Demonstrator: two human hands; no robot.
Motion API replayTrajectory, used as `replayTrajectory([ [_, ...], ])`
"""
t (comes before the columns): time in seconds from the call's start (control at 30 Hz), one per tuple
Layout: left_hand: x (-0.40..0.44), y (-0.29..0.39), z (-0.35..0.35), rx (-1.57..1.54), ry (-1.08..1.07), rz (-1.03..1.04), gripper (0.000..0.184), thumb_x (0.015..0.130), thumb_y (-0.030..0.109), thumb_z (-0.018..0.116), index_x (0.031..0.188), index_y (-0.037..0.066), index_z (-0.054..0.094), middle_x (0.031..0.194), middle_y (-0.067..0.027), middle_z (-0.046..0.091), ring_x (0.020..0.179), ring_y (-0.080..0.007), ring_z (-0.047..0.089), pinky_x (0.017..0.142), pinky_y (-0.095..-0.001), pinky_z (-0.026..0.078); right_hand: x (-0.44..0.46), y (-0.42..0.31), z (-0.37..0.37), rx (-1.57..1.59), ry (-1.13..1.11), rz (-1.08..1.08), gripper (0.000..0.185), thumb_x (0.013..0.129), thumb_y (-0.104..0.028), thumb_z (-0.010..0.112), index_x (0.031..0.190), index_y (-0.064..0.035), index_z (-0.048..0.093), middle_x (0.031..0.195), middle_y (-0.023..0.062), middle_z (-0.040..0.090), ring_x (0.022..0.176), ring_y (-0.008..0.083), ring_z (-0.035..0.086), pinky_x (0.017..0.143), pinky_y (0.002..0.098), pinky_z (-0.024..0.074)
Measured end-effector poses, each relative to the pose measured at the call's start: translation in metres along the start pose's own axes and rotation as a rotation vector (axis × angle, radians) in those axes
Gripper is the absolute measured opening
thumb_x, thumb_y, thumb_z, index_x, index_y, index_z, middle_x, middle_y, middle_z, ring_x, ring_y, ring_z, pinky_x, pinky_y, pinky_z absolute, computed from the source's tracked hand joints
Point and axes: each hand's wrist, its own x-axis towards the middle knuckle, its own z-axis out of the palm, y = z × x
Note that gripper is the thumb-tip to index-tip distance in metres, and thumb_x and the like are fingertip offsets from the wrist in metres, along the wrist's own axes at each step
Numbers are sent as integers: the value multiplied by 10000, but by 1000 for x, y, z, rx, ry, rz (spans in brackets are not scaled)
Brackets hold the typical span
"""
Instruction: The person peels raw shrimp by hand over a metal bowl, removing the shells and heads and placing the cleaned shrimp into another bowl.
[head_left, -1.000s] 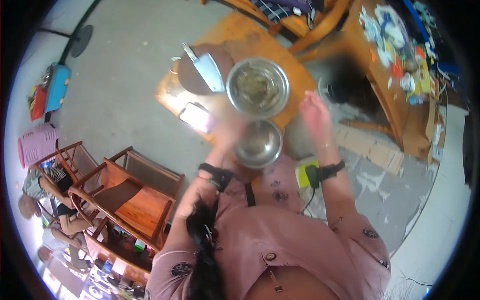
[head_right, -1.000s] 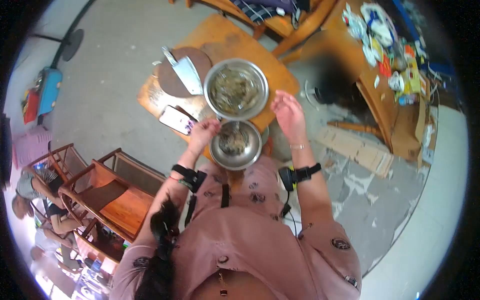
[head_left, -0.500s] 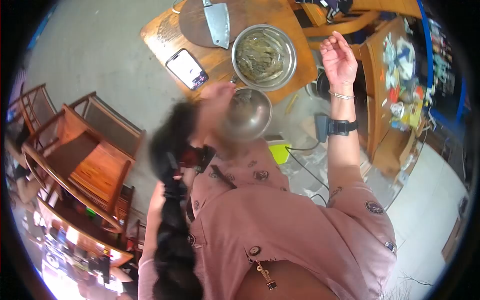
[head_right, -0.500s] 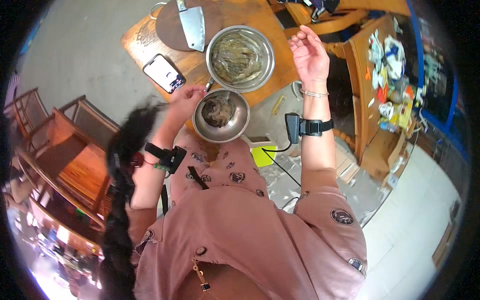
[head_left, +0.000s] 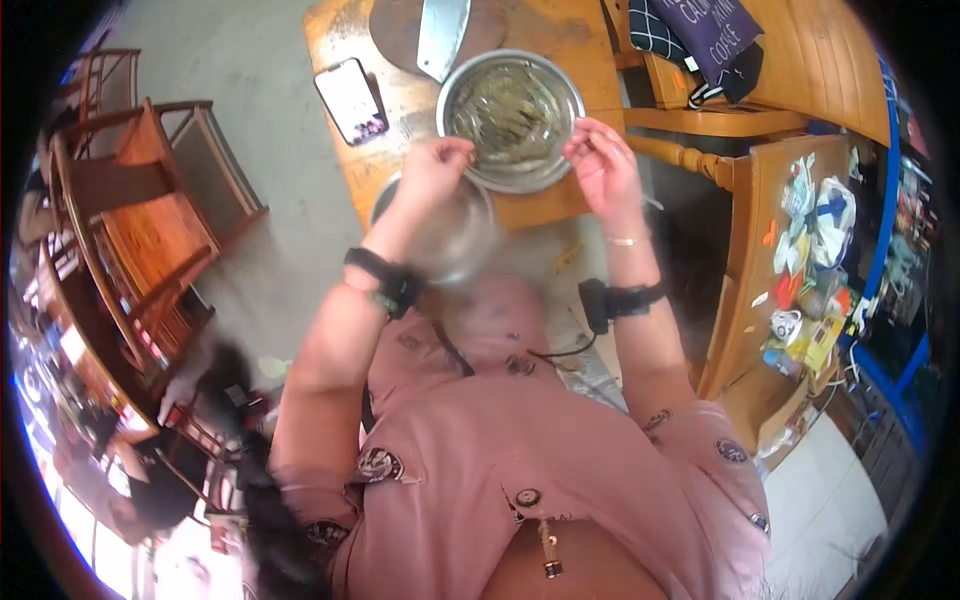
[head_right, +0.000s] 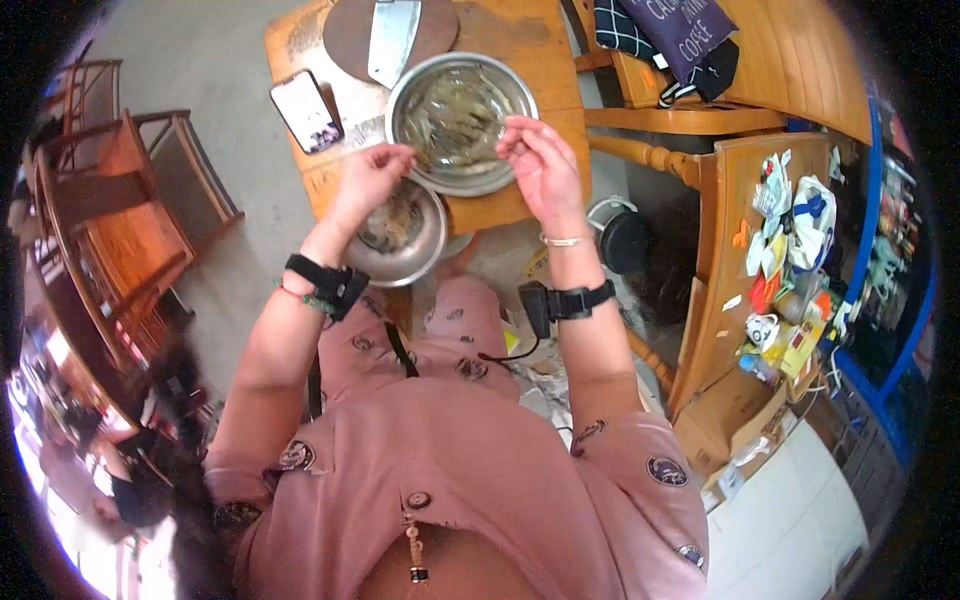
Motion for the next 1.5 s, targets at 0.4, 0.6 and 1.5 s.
replayTrajectory([
  [0.4, -40, -22, 58, -59, 344, 135, 220, 907, 95, 577, 1067, -11, 685, 894, -71, 714, 823, -100, 654, 762, -233, 518, -32, -5, -76, -255, -169, 357, 252, 952, -85, 502, 1137, 55, 602, 929, 107, 673, 853, 196, 657, 791, 297, 535],
  [0.6, -42, -37, 54, -98, 352, 147, 223, 902, 80, 570, 1069, -16, 681, 917, -79, 718, 846, -102, 659, 785, -233, 521, -26, 6, -93, -290, -139, 423, 267, 952, -99, 505, 1152, 51, 596, 944, 96, 673, 872, 190, 653, 807, 299, 526],
  [1.5, -45, -82, -20, -609, 386, 209, 213, 918, 141, 582, 1097, 49, 652, 931, -53, 686, 724, -75, 606, 623, -189, 474, -43, 48, -108, -1019, -130, 1039, 232, 969, -135, 487, 1072, 9, 635, 881, 48, 672, 771, 111, 634, 727, 235, 520],
])
